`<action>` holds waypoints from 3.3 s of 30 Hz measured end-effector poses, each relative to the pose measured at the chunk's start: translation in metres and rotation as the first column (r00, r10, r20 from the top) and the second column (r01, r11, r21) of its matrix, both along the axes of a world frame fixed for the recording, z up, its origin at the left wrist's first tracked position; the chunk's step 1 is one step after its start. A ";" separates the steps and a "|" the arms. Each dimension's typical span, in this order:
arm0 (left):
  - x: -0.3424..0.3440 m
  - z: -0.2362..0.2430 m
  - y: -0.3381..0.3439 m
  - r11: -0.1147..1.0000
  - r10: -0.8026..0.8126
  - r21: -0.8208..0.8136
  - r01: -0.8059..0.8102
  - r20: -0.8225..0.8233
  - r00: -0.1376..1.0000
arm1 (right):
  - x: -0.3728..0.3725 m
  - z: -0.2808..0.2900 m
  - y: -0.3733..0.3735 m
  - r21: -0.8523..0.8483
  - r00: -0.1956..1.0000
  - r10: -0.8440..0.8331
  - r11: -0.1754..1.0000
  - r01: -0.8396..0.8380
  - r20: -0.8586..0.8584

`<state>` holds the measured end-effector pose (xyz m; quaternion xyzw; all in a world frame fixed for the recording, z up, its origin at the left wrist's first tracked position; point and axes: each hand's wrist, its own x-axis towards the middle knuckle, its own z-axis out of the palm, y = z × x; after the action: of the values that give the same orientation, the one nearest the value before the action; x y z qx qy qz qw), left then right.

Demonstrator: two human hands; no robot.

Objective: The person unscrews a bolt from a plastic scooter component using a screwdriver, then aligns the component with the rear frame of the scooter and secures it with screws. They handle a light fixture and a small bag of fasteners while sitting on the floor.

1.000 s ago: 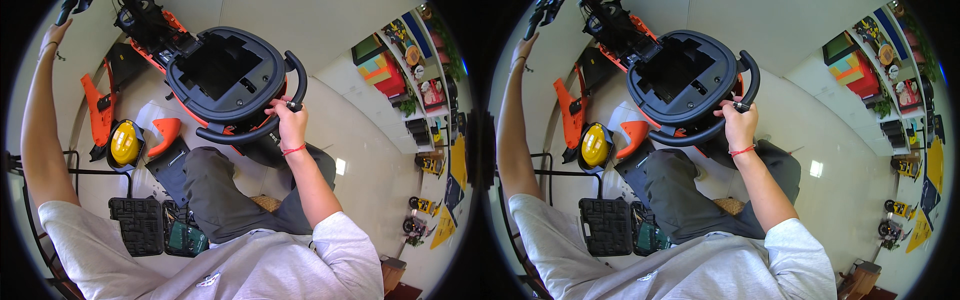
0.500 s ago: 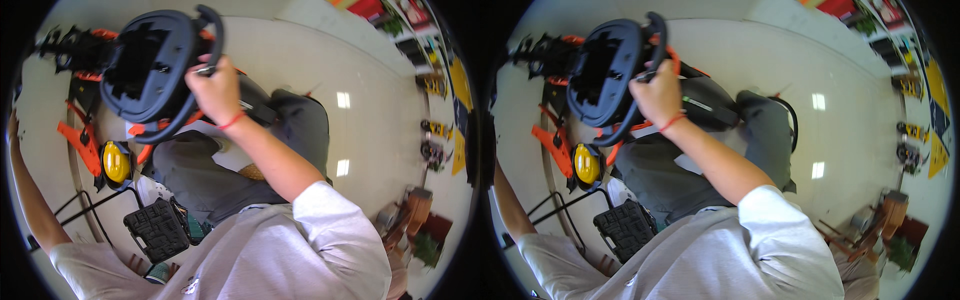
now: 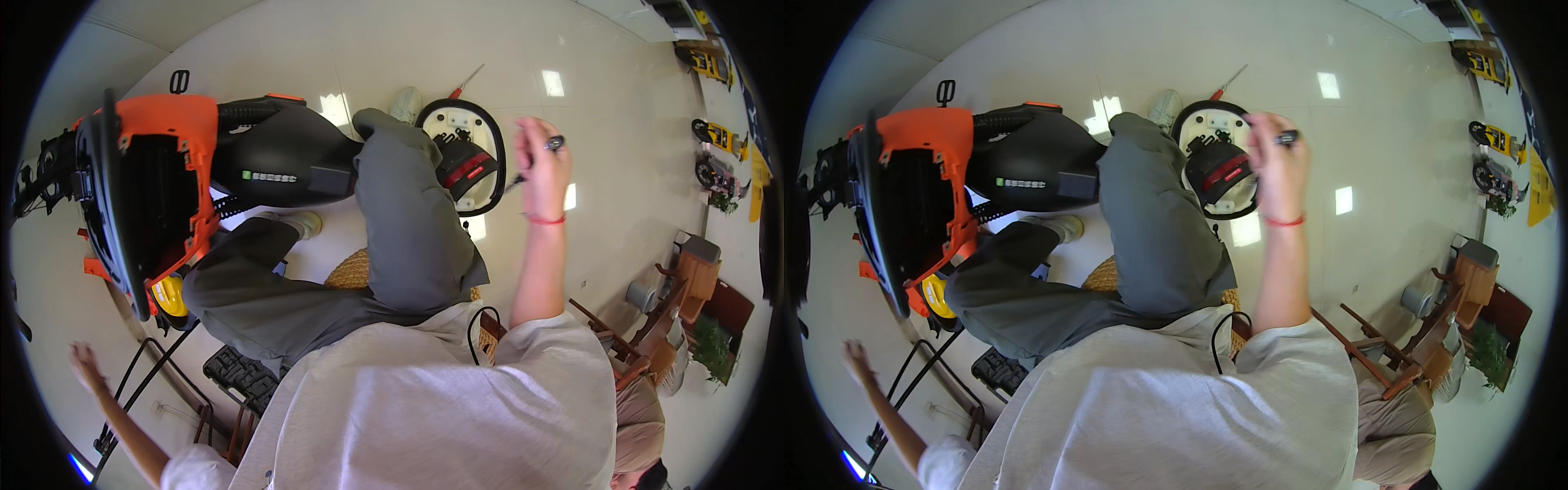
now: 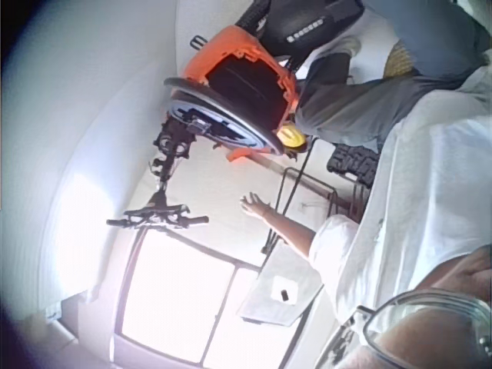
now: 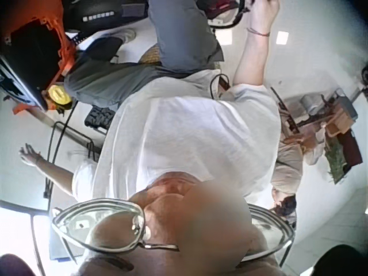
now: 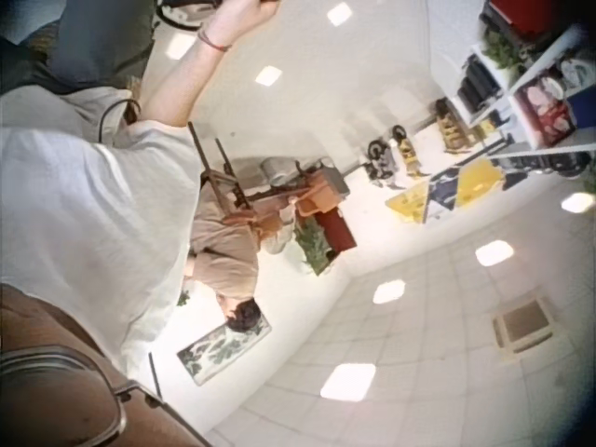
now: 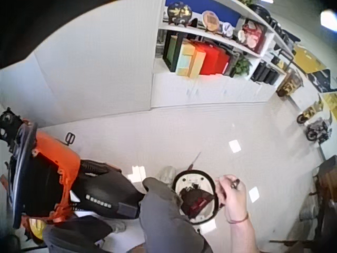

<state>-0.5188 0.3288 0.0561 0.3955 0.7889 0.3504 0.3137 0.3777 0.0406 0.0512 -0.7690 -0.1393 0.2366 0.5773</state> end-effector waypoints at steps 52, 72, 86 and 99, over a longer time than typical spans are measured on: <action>0.494 -0.016 -0.313 0.715 -0.640 0.395 0.576 0.702 0.313 | -0.159 0.034 -0.072 -0.718 -0.454 0.680 0.155 -0.679 0.576; 0.465 -0.047 -0.325 0.707 -0.610 0.305 0.639 0.719 0.332 | -0.110 0.025 -0.126 -0.338 0.741 0.641 0.755 -0.562 0.199; 0.484 -0.026 -0.326 0.822 -0.338 0.217 0.527 0.930 0.144 | -0.106 0.022 -0.125 0.131 0.409 0.632 0.632 -0.764 -0.658; 0.469 -0.037 -0.354 0.807 -0.081 -0.136 0.575 0.938 0.336 | -0.117 0.018 -0.121 0.034 0.449 0.625 0.605 -0.795 -0.639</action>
<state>-0.0494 -0.0256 0.0194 0.2150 0.4482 0.2399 0.8339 0.2605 -0.0806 0.0693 -0.5922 -0.2299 0.7014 0.3232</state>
